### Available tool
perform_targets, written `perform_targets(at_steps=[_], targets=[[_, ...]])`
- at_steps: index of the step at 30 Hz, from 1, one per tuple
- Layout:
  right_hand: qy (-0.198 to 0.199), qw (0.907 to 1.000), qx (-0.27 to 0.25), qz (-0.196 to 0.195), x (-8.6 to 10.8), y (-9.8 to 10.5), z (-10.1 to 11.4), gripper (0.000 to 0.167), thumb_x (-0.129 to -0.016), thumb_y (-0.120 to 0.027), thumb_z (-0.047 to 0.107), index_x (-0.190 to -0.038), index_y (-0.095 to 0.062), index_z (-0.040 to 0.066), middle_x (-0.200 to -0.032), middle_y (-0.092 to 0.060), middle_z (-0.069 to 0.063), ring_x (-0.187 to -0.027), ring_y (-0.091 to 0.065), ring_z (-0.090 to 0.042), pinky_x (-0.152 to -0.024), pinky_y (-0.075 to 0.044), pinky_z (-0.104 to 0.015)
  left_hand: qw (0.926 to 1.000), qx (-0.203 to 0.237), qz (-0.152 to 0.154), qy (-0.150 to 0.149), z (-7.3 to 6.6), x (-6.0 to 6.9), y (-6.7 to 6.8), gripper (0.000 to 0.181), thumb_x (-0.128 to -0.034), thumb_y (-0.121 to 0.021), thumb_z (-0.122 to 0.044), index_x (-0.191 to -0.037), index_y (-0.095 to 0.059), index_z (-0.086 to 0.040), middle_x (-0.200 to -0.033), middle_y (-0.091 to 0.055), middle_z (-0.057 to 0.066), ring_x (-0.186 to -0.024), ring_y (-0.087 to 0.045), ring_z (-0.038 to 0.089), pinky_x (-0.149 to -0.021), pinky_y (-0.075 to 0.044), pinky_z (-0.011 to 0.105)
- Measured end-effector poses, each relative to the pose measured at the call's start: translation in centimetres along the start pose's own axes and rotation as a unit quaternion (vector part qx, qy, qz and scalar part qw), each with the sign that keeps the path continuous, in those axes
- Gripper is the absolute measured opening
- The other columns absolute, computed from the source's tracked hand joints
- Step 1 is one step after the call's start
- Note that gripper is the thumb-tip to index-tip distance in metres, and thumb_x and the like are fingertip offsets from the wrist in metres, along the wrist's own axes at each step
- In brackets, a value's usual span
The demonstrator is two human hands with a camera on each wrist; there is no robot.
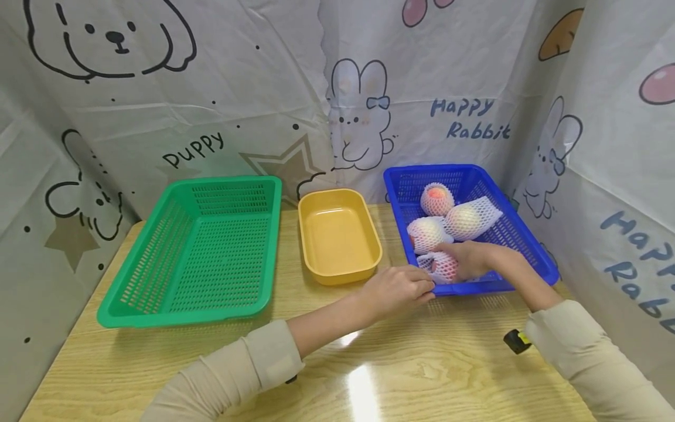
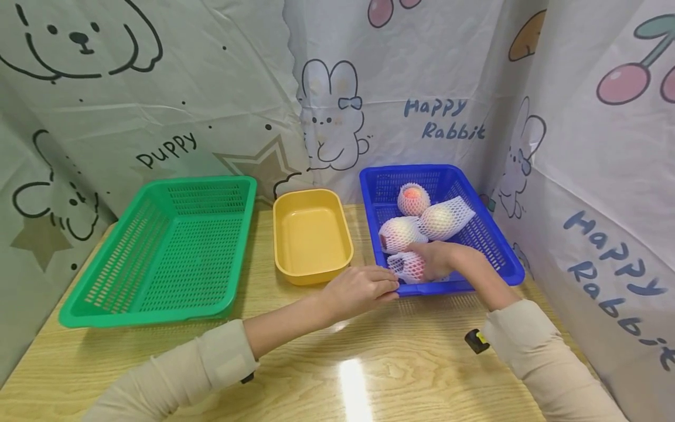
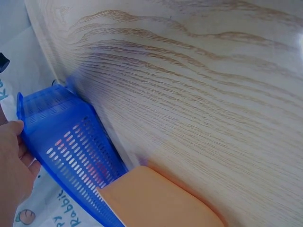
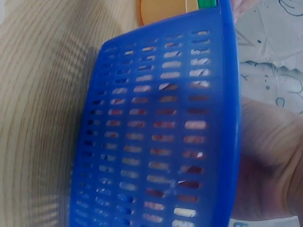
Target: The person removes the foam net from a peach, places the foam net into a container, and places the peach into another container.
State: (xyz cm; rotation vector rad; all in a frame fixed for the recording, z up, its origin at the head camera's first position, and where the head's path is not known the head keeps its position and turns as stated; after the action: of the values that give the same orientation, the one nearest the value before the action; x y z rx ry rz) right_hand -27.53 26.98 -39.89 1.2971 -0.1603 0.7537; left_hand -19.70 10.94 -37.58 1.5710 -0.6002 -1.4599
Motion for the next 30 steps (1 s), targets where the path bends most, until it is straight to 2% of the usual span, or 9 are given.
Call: perform_targets(at_steps=[6,10,17,30], targets=[[0.023,0.9994,-0.004,-0.025,-0.1,0.1,-0.7,0.071,-0.086,-0.076,0.018,-0.146,-0.041,0.002,-0.111,-0.062,-0.012,-0.087,-0.055,-0.025,-0.078,-0.051,-0.041,1.0000,-0.006,-0.003,0.001,0.0,0.1,0.1,0.010,-0.0932,-0.072,-0.019,-0.097,-0.076,-0.010,-0.103,-0.074,0.002,-0.101,-0.068,0.014,-0.096,-0.048,0.020],[0.033,0.9988,-0.013,-0.035,-0.1,0.0,-1.0,0.071,-0.085,-0.077,0.018,-0.144,-0.042,0.000,-0.109,-0.061,-0.011,-0.088,-0.055,-0.025,-0.078,-0.050,-0.041,1.0000,-0.005,-0.003,0.000,0.0,0.1,0.2,0.009,-0.0928,-0.072,-0.018,-0.097,-0.076,-0.010,-0.102,-0.074,0.002,-0.099,-0.068,0.014,-0.095,-0.049,0.019],[0.026,0.9986,-0.020,-0.042,0.0,0.0,-1.4,0.080,-0.085,-0.079,0.023,-0.148,-0.037,-0.001,-0.108,-0.061,-0.012,-0.086,-0.054,-0.025,-0.077,-0.050,-0.042,1.0000,-0.001,0.004,-0.002,0.0,0.0,0.2,0.009,-0.0943,-0.070,-0.017,-0.097,-0.075,-0.010,-0.101,-0.073,0.001,-0.097,-0.067,0.013,-0.094,-0.049,0.019],[0.026,0.9967,-0.031,-0.070,0.8,0.4,-0.7,0.080,-0.084,-0.080,0.024,-0.148,-0.038,0.001,-0.113,-0.061,-0.014,-0.089,-0.055,-0.025,-0.076,-0.051,-0.040,0.9996,0.003,0.026,-0.001,0.0,-0.2,0.1,0.011,-0.0952,-0.070,-0.019,-0.098,-0.076,-0.010,-0.102,-0.073,0.001,-0.098,-0.067,0.013,-0.094,-0.049,0.019]])
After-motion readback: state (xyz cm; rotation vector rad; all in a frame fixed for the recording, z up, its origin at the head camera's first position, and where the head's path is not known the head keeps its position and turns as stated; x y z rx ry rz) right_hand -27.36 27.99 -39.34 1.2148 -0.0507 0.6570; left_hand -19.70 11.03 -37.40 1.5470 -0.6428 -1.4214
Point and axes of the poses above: each hand's wrist, its own x-axis away from the middle knuckle, its own y-axis out of the back of the hand, z = x × y, the point moved 6 cm from there along -x, towards the middle knuckle
